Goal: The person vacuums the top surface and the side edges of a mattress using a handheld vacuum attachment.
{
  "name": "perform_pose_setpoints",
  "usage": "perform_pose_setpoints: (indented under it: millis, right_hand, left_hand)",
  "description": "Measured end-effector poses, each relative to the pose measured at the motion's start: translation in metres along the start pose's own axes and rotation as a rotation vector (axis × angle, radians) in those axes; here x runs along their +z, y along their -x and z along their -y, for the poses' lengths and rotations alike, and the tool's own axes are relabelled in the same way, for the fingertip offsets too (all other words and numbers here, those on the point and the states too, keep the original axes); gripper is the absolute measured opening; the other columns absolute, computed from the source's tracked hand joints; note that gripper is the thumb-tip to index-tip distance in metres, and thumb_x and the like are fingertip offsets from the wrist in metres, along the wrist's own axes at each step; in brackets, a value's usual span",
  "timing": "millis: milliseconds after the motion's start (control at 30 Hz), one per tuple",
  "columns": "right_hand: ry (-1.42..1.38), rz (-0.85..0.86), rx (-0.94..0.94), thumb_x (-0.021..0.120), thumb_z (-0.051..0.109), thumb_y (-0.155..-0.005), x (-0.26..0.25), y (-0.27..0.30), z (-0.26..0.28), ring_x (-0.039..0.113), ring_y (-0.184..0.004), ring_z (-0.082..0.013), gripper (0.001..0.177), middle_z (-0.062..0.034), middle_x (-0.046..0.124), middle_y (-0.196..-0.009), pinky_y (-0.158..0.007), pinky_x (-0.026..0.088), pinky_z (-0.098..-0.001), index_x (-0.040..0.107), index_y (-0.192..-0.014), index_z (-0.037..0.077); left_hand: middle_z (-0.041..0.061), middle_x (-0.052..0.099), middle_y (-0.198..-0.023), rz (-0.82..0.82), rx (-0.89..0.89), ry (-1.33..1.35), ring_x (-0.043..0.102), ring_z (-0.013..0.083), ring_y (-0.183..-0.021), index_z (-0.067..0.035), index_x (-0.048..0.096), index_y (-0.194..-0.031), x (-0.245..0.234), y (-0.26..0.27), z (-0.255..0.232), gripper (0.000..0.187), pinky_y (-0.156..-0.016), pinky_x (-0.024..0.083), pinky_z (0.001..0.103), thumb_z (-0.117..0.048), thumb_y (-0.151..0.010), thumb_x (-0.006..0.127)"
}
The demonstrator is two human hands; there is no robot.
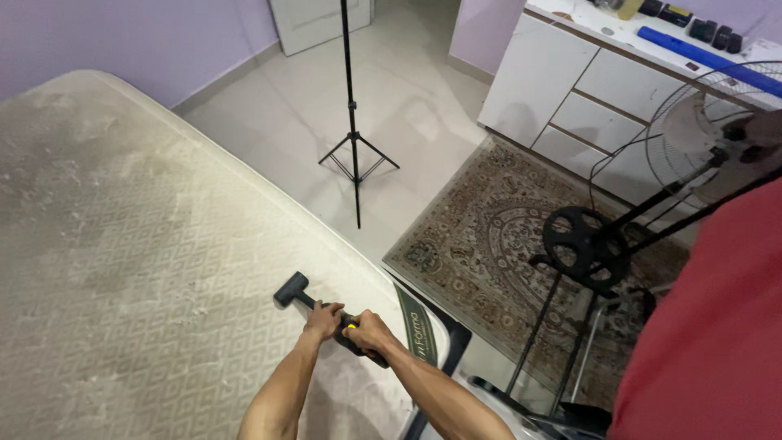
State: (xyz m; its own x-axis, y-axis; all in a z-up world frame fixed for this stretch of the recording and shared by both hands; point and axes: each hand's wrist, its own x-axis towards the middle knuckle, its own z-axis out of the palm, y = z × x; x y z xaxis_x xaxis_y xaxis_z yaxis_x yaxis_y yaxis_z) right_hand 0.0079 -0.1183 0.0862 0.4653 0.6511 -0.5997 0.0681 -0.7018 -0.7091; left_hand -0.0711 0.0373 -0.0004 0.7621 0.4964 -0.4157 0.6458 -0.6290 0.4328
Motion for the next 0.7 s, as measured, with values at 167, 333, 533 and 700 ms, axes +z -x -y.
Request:
perform_pose_setpoints:
  millis: [167,333,533,700]
  right_hand:
    - [0.127,-0.113,-0.146,0.078,0.030,-0.083,0.046,-0.063,0.028,0.070,-0.062,-0.0202,0.048,-0.0193,0.074,-0.081,-0.058,0.055,-0.0342,0.073,-0.118,-0.003]
    - [0.050,0.002,-0.056,0.073,0.031,-0.085,0.071,-0.067,0.081,0.067,-0.055,-0.0252,0.057,-0.0192,0.072,-0.077,-0.052,0.054,-0.0390,0.065,-0.133,0.001]
    - [0.043,0.022,-0.017,0.072,0.034,-0.088,0.082,-0.052,0.080,0.065,-0.051,-0.0230,0.064,-0.0165,0.071,-0.074,-0.049,0.054,-0.0373,0.057,-0.142,0.003]
    - [0.074,0.039,0.047,0.070,0.033,-0.089,0.070,-0.050,0.048,0.064,-0.056,-0.0273,0.065,-0.0220,0.072,-0.082,-0.053,0.052,-0.0412,0.054,-0.145,0.004]
  left_hand:
    - [0.014,0.050,-0.151,-0.173,-0.020,0.097,0.045,0.0405,-0.141,-0.030,0.070,-0.131,-0.039,-0.014,0.047,0.038,-0.117,0.041,0.045,-0.032,-0.098,0.051]
    - [0.012,0.049,-0.151,-0.218,-0.034,0.208,0.054,0.0359,-0.134,-0.027,0.069,-0.129,-0.072,-0.009,0.093,0.038,-0.113,0.044,0.043,-0.025,-0.093,0.055]
    - [0.021,0.049,-0.147,-0.240,0.028,0.146,0.051,0.0405,-0.132,-0.024,0.073,-0.125,-0.068,-0.003,0.101,0.036,-0.113,0.043,0.044,-0.023,-0.092,0.059]
    - [0.019,0.055,-0.143,-0.202,0.034,0.150,0.052,0.0406,-0.134,-0.023,0.073,-0.123,-0.056,-0.005,0.083,0.035,-0.115,0.042,0.045,-0.025,-0.091,0.060]
